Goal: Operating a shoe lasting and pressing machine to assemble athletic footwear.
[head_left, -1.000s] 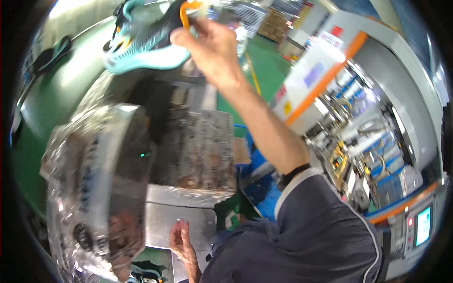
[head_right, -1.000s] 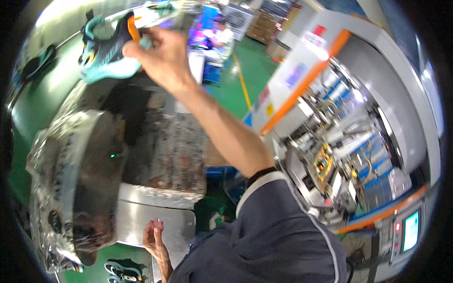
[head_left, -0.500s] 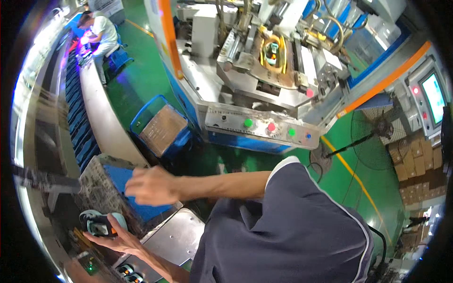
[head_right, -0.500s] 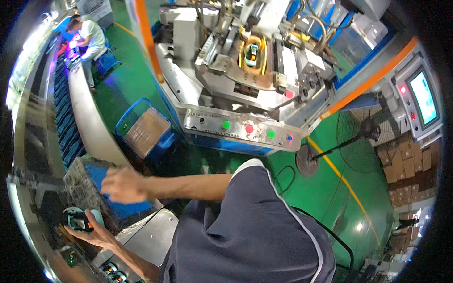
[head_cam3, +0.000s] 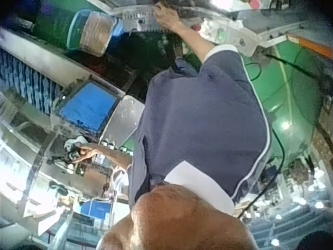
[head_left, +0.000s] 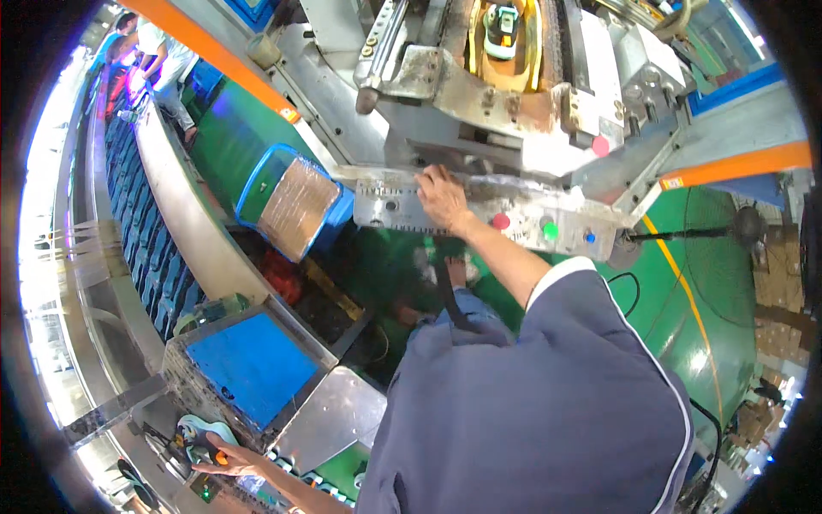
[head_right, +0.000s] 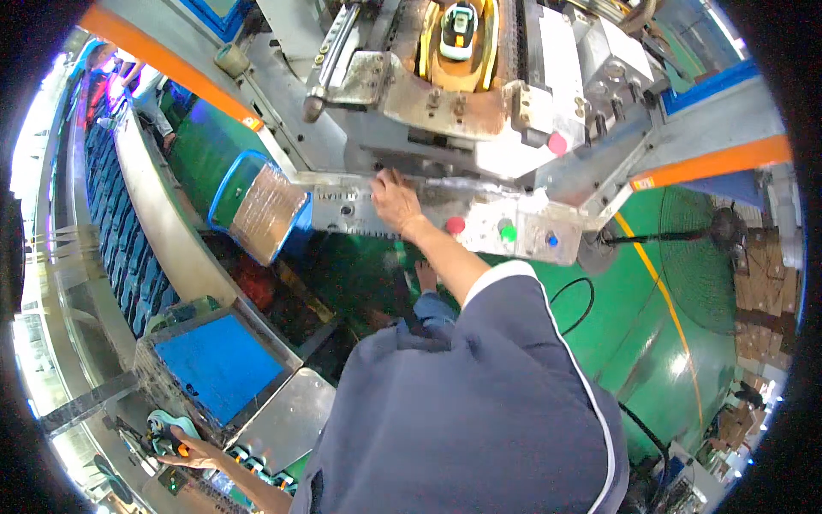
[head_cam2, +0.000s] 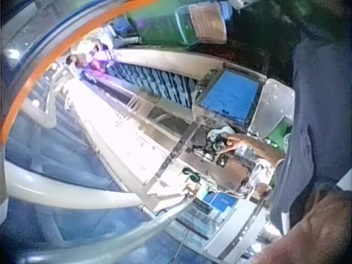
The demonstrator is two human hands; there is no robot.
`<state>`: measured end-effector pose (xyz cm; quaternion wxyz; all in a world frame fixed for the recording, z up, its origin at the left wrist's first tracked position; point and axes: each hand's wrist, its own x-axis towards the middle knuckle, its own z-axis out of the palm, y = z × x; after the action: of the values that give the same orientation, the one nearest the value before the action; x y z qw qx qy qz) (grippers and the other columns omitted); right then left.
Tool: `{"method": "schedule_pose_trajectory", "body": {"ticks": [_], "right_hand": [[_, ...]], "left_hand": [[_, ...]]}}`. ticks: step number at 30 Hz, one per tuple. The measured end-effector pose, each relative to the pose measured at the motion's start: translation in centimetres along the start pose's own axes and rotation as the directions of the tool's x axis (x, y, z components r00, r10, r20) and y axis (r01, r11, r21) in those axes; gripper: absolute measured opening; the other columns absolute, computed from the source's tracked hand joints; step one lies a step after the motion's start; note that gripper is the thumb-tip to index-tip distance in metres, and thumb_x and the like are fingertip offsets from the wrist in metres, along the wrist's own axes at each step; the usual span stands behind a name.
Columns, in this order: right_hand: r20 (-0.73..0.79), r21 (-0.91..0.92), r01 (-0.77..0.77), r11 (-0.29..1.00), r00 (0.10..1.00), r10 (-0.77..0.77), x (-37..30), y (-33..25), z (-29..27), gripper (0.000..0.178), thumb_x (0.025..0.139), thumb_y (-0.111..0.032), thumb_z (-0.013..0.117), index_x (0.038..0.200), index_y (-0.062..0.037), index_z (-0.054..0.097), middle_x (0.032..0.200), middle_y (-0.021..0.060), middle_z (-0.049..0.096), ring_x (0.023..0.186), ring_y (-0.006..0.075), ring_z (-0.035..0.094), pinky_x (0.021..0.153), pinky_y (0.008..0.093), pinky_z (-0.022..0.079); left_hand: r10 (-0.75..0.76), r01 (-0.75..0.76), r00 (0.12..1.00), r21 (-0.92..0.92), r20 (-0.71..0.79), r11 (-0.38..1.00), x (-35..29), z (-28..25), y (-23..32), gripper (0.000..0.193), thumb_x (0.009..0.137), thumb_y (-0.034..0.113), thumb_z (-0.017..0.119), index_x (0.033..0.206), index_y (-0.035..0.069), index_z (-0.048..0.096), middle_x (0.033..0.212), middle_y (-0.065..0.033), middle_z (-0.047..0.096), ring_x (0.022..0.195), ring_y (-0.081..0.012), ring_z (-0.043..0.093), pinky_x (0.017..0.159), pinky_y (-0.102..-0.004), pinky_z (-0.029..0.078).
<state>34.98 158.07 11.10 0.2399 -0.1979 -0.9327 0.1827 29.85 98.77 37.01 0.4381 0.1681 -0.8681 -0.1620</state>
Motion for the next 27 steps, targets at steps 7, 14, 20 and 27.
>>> {"method": "schedule_pose_trajectory", "body": {"ticks": [7, 14, 20, 27], "right_hand": [[0.221, -0.01, -0.116, 0.993, 0.969, 0.115, 0.1, -0.5, 0.7, 0.032, 0.083, -0.024, 0.062, 0.112, -0.0114, 0.056, 0.11, 0.008, 0.049, 0.111, 0.0298, 0.05, 0.085, 0.0448, 0.049], [0.387, 0.091, -0.231, 0.969, 0.904, 0.18, 2.9, -2.6, -1.0, 0.041, 0.08, -0.027, 0.067, 0.114, -0.0093, 0.056, 0.113, 0.0121, 0.052, 0.106, 0.0346, 0.053, 0.087, 0.0453, 0.048], [0.155, 0.724, 0.184, 0.665, 0.896, -0.416, 9.2, -27.5, -2.9, 0.035, 0.075, -0.02, 0.064, 0.105, -0.0016, 0.063, 0.096, 0.0191, 0.065, 0.093, 0.0388, 0.062, 0.082, 0.0459, 0.049], [0.109, 0.934, 0.241, 0.263, 0.511, -0.853, 5.7, -57.3, -6.8, 0.055, 0.07, -0.029, 0.073, 0.111, 0.004, 0.058, 0.096, 0.0228, 0.065, 0.092, 0.0387, 0.064, 0.082, 0.0458, 0.05]], "left_hand": [[-0.217, 0.268, 0.964, -0.581, 0.156, 0.768, 0.2, 0.2, 0.3, 0.065, 0.091, 0.008, 0.06, 0.148, 0.013, 0.029, 0.147, -0.0206, 0.031, 0.121, -0.033, 0.048, 0.094, -0.0453, 0.052], [-0.205, 0.265, 0.958, -0.345, 0.201, 0.9, -1.3, 0.0, 4.8, 0.061, 0.091, 0.013, 0.064, 0.145, 0.011, 0.035, 0.141, -0.0233, 0.039, 0.116, -0.0378, 0.05, 0.09, -0.0492, 0.052], [-0.199, 0.289, 0.942, -0.358, 0.269, 0.888, -1.0, -1.6, 3.1, 0.078, 0.085, 0.022, 0.074, 0.146, 0.001, 0.03, 0.144, -0.0257, 0.038, 0.13, -0.0324, 0.044, 0.108, -0.0435, 0.041], [-0.102, 0.208, 0.966, -0.485, 0.235, 0.849, -1.2, 1.0, -0.4, 0.071, 0.085, 0.016, 0.072, 0.143, -0.003, 0.036, 0.147, -0.0237, 0.037, 0.133, -0.0312, 0.04, 0.11, -0.0427, 0.037]]}}
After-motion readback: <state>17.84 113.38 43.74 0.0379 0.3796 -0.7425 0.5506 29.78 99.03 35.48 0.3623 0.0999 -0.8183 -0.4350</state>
